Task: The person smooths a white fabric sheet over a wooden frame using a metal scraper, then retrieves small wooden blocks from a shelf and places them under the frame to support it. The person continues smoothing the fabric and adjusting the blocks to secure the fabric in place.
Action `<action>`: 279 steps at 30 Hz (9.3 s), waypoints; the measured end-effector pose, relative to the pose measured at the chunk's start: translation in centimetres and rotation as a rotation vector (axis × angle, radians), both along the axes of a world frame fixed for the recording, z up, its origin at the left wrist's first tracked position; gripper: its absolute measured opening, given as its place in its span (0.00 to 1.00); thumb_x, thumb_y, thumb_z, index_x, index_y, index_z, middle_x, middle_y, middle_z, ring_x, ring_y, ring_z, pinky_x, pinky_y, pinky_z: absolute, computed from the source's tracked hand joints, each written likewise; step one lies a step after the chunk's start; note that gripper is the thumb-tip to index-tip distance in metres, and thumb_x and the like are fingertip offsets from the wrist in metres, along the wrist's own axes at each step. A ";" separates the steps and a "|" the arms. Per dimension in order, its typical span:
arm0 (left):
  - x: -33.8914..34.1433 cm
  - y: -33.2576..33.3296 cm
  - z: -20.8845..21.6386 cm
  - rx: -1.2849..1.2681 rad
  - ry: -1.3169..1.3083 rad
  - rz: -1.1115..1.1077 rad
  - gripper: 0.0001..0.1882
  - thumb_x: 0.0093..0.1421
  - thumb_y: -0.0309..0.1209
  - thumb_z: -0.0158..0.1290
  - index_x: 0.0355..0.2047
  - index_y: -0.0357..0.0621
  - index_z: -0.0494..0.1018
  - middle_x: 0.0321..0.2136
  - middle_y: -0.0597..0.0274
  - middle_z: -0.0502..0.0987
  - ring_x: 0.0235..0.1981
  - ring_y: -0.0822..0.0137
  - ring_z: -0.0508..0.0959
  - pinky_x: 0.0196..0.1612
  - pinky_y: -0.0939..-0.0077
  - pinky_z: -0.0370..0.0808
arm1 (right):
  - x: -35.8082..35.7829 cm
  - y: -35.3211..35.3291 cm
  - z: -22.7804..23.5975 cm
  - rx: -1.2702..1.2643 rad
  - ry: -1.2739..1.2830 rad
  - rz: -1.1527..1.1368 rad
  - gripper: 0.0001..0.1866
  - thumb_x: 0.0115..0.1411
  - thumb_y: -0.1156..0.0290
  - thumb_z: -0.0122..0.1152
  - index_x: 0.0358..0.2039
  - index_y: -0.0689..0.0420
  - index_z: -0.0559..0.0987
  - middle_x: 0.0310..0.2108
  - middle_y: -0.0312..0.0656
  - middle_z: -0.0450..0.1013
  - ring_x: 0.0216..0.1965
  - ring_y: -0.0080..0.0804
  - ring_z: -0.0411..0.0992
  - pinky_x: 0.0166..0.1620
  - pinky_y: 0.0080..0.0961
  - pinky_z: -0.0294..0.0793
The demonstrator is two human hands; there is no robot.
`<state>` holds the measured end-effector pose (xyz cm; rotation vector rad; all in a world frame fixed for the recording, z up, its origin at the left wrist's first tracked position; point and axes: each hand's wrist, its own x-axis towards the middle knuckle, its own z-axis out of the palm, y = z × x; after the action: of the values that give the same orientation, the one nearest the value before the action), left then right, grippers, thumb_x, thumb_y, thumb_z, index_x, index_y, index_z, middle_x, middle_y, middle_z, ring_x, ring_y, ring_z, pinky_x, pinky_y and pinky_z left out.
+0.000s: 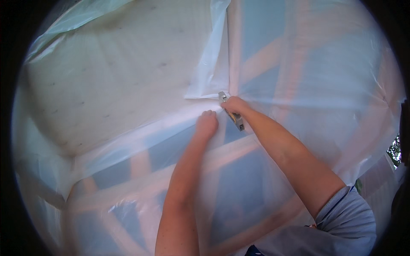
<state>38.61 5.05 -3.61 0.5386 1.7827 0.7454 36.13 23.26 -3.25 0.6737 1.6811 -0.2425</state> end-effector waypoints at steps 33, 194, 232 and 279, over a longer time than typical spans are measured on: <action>5.9 -11.8 48.5 -0.465 0.536 0.241 0.14 0.61 0.41 0.47 0.30 0.47 0.78 0.31 0.56 0.80 0.32 0.53 0.79 0.35 0.56 0.75 | 1.0 -5.6 54.0 -0.624 0.729 -0.404 0.22 0.59 0.54 0.53 0.38 0.64 0.78 0.30 0.50 0.77 0.35 0.42 0.77 0.41 0.34 0.73; -14.0 11.9 9.5 -0.065 -0.208 1.199 0.21 0.60 0.27 0.45 0.53 0.56 0.72 0.36 0.52 0.71 0.41 0.52 0.75 0.45 0.59 0.73 | -33.5 -11.8 6.5 -0.075 -1.011 1.470 0.29 0.50 0.55 0.62 0.45 0.67 0.76 0.38 0.54 0.76 0.33 0.47 0.78 0.34 0.39 0.82; -15.0 9.8 23.8 -0.339 -0.378 1.220 0.22 0.62 0.39 0.39 0.51 0.44 0.72 0.47 0.45 0.76 0.50 0.47 0.74 0.53 0.56 0.70 | -53.2 -8.2 35.3 -0.276 0.205 1.621 0.18 0.63 0.61 0.53 0.39 0.64 0.79 0.28 0.51 0.75 0.28 0.43 0.74 0.32 0.37 0.73; -43.4 21.5 3.8 -0.886 0.308 0.916 0.27 0.57 0.37 0.53 0.58 0.47 0.66 0.47 0.54 0.72 0.47 0.56 0.75 0.44 0.59 0.72 | -75.3 10.9 20.0 -0.294 0.106 1.270 0.21 0.61 0.54 0.53 0.39 0.62 0.79 0.28 0.52 0.75 0.29 0.40 0.75 0.36 0.38 0.73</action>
<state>-4.78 26.53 0.15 -0.8482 2.4044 0.3657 -39.13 34.21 16.77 -0.6798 1.8129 0.3872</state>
